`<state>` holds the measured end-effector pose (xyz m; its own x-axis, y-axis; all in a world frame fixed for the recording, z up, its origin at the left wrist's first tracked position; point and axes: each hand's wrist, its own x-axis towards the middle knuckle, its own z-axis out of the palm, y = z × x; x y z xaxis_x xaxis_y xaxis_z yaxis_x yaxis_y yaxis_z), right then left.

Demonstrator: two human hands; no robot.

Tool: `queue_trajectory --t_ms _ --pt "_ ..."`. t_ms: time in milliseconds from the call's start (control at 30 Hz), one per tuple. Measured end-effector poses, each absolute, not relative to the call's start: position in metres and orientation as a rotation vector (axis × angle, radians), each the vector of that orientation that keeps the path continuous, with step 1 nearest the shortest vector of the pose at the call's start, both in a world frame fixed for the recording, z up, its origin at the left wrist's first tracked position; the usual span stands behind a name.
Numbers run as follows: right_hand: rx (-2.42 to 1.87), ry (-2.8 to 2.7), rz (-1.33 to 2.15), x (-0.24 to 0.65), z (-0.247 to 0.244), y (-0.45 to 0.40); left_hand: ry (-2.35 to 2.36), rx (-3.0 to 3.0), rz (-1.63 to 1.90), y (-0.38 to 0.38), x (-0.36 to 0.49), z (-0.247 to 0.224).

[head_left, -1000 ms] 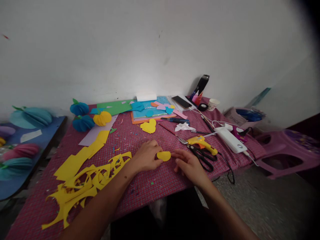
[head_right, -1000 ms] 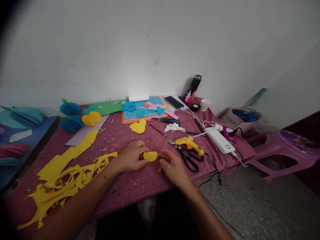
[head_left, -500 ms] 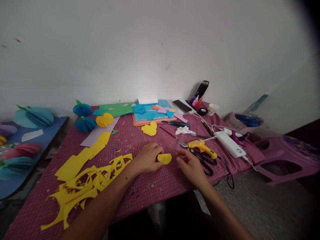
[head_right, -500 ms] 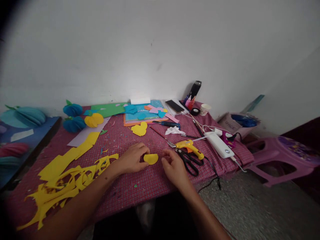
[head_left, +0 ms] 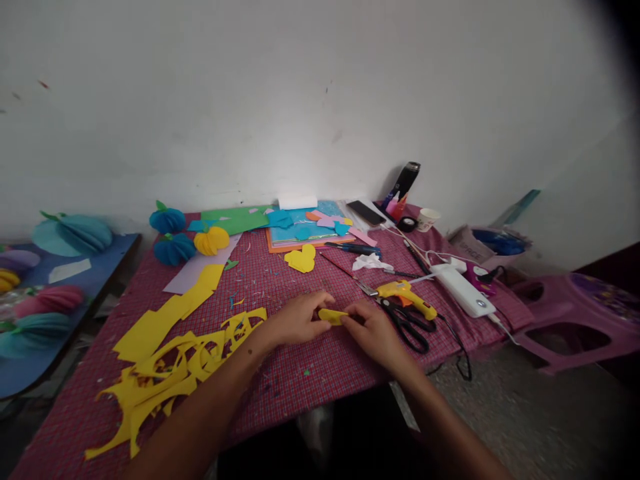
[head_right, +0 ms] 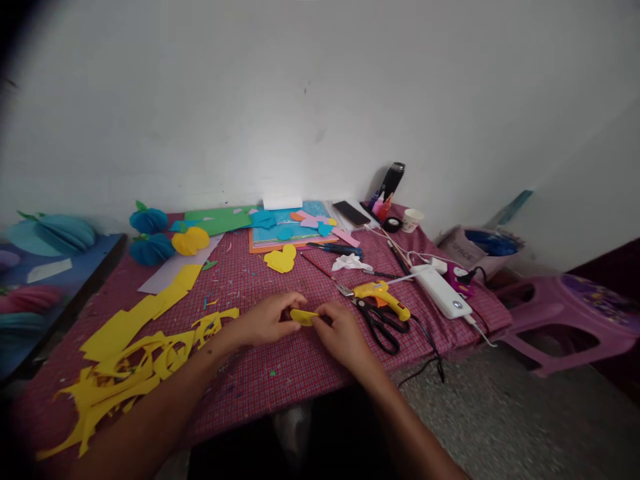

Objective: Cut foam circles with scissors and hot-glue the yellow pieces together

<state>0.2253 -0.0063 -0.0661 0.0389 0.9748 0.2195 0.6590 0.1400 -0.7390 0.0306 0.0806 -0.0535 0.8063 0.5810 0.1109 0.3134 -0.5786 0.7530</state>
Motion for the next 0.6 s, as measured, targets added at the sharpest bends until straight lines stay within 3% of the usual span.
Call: queue_trajectory --t_ms 233,600 --pt "-1.469 -1.503 0.727 0.2241 -0.0623 -0.0104 0.702 2.060 0.409 0.0862 0.0302 -0.0483" --pt "-1.377 -1.510 0.618 0.2184 -0.0652 -0.0029 0.745 1.941 0.580 0.0889 0.0309 -0.0491"
